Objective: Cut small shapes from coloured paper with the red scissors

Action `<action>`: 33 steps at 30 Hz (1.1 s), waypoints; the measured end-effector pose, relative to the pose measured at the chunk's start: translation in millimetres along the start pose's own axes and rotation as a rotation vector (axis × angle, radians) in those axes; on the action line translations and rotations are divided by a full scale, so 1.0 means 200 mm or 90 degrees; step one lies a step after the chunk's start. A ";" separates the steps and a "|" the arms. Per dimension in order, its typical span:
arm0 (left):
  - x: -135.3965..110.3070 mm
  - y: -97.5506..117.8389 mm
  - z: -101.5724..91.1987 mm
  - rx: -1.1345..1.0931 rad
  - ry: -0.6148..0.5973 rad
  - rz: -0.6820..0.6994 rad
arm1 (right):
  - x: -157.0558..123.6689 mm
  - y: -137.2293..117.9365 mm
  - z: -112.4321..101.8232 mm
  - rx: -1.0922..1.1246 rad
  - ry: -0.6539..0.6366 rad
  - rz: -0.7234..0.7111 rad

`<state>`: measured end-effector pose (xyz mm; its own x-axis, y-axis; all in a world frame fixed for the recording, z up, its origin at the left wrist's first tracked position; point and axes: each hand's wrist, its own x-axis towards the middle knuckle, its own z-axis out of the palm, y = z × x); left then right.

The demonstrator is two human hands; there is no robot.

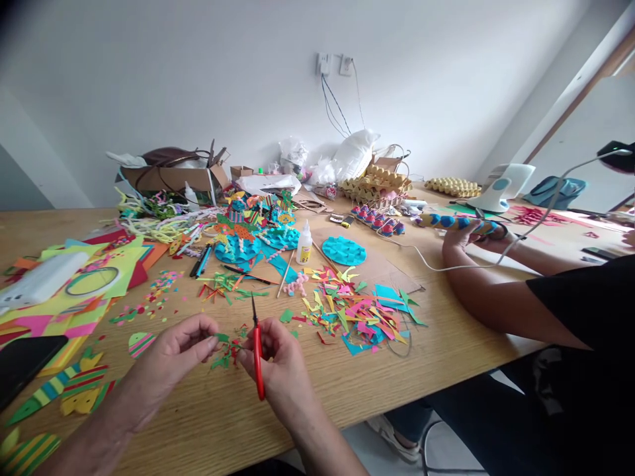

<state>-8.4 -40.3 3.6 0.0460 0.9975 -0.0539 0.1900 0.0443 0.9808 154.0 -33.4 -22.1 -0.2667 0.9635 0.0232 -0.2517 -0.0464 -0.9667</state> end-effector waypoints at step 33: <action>-0.11 -0.02 0.14 -0.333 0.081 -0.006 | -0.13 0.04 0.06 -0.385 -0.029 -0.024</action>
<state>17.7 -63.4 -4.7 -0.0789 0.9943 -0.0715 -0.3260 0.0421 0.9444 147.1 -61.4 -26.4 -0.3109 0.9486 0.0586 0.3085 0.1590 -0.9378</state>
